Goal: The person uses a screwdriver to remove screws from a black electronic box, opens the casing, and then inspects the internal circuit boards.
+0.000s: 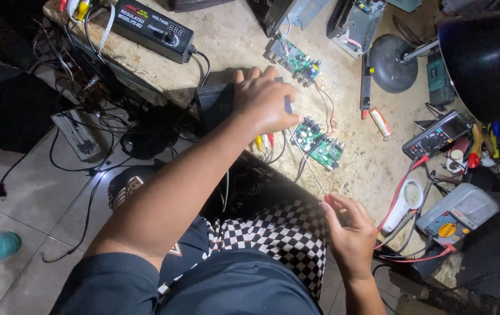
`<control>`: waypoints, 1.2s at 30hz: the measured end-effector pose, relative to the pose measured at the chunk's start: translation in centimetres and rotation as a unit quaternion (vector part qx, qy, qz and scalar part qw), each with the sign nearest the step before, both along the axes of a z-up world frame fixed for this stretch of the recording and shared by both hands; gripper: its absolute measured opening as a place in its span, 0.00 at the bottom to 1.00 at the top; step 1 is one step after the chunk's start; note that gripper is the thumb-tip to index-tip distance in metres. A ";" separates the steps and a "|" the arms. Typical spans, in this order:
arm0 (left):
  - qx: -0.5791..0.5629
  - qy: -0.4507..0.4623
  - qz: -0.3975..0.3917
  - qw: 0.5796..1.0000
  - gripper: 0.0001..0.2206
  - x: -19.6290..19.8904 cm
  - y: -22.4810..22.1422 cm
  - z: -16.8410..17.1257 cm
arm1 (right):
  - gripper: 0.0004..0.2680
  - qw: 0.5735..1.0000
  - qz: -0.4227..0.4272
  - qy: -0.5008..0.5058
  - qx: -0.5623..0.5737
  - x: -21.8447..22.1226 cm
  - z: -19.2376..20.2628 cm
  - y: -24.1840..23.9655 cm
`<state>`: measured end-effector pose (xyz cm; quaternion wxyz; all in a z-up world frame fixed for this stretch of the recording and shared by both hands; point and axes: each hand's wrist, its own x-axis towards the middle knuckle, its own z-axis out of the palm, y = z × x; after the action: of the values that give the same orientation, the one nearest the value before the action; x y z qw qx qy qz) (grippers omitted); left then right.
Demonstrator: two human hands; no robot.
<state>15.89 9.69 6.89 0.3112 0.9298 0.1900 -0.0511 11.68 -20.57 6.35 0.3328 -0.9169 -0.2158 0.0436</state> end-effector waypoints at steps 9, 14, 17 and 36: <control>0.005 -0.014 -0.009 1.000 0.18 0.2 0.0 -0.6 | 0.14 0.944 0.111 -0.282 -0.127 2.0 -0.6 -2.6; 0.020 -0.042 -0.018 0.999 0.19 0.1 -0.1 -1.6 | 0.11 0.998 -0.049 0.045 -0.015 -0.1 1.9 1.3; 0.035 -0.069 -0.018 0.997 0.21 0.1 -0.1 -2.4 | 0.11 0.960 -0.122 0.243 0.068 0.1 0.8 1.0; 0.038 0.012 -0.041 0.998 0.27 0.0 0.0 -0.8 | 0.12 0.892 -0.147 0.393 0.168 0.3 -2.4 0.1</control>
<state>15.92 9.73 6.05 0.2707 0.9473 0.1572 -0.0676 12.02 -20.46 3.92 0.5421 -0.7766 0.0657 0.3143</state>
